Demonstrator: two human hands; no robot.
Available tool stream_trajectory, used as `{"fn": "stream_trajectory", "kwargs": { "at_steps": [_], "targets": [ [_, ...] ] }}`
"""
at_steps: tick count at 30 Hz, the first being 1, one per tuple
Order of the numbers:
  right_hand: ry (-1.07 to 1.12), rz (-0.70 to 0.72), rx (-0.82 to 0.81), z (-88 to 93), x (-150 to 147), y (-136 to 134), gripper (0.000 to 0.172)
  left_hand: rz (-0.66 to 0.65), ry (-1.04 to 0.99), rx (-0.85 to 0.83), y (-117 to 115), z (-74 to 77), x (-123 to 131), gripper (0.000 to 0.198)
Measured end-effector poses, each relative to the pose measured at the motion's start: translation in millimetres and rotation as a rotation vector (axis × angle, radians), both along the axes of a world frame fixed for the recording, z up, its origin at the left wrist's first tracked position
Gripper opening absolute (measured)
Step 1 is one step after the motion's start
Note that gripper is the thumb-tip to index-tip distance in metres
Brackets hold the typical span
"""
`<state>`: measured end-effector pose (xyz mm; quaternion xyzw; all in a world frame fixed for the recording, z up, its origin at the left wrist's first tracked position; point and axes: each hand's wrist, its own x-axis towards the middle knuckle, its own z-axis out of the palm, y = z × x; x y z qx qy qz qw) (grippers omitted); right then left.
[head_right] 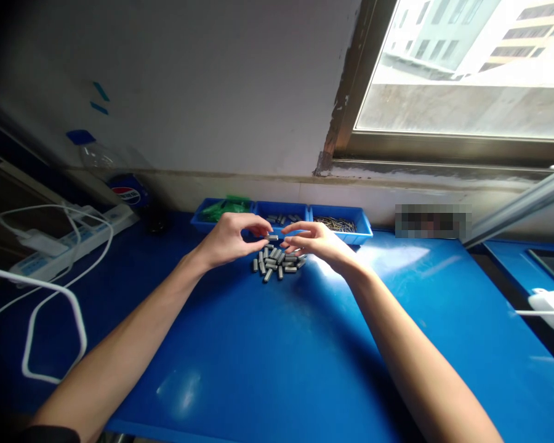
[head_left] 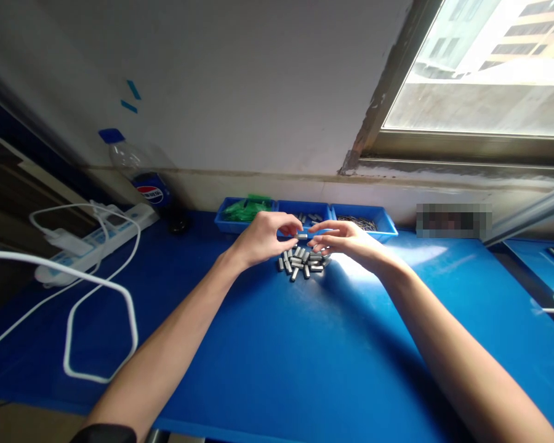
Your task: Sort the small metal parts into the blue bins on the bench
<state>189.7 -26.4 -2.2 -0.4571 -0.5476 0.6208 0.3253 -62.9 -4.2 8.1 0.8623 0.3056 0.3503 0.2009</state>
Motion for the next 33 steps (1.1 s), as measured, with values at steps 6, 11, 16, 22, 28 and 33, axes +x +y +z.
{"fn": "stream_trajectory", "kwargs": {
  "at_steps": [6, 11, 16, 22, 28, 33],
  "targets": [
    [0.146, 0.060, -0.021, -3.3, -3.9, -2.2, 0.040, -0.029, -0.065, 0.055, -6.6, -0.6, 8.1, 0.022],
    [0.131, -0.027, 0.027, -6.5, -9.2, -1.8, 0.035, 0.004, 0.013, 0.003, -6.3, -3.2, 9.7, 0.019],
    [0.026, -0.251, 0.149, -6.2, -7.7, 1.5, 0.035, 0.047, 0.370, -0.044, 0.4, -10.1, 3.7, 0.016],
    [0.073, -0.328, 0.173, -8.3, -3.1, 7.1, 0.028, -0.030, 0.552, -0.116, 1.7, -16.6, 1.7, 0.032],
    [0.094, -0.286, 0.135, -9.2, -3.9, 6.0, 0.022, 0.186, 0.686, -0.029, -0.6, -15.9, 0.9, 0.029],
    [0.072, -0.239, 0.100, -6.8, -4.5, 4.3, 0.024, 0.206, 0.760, -0.023, -1.6, -10.7, -0.7, 0.032]
  ]
}}
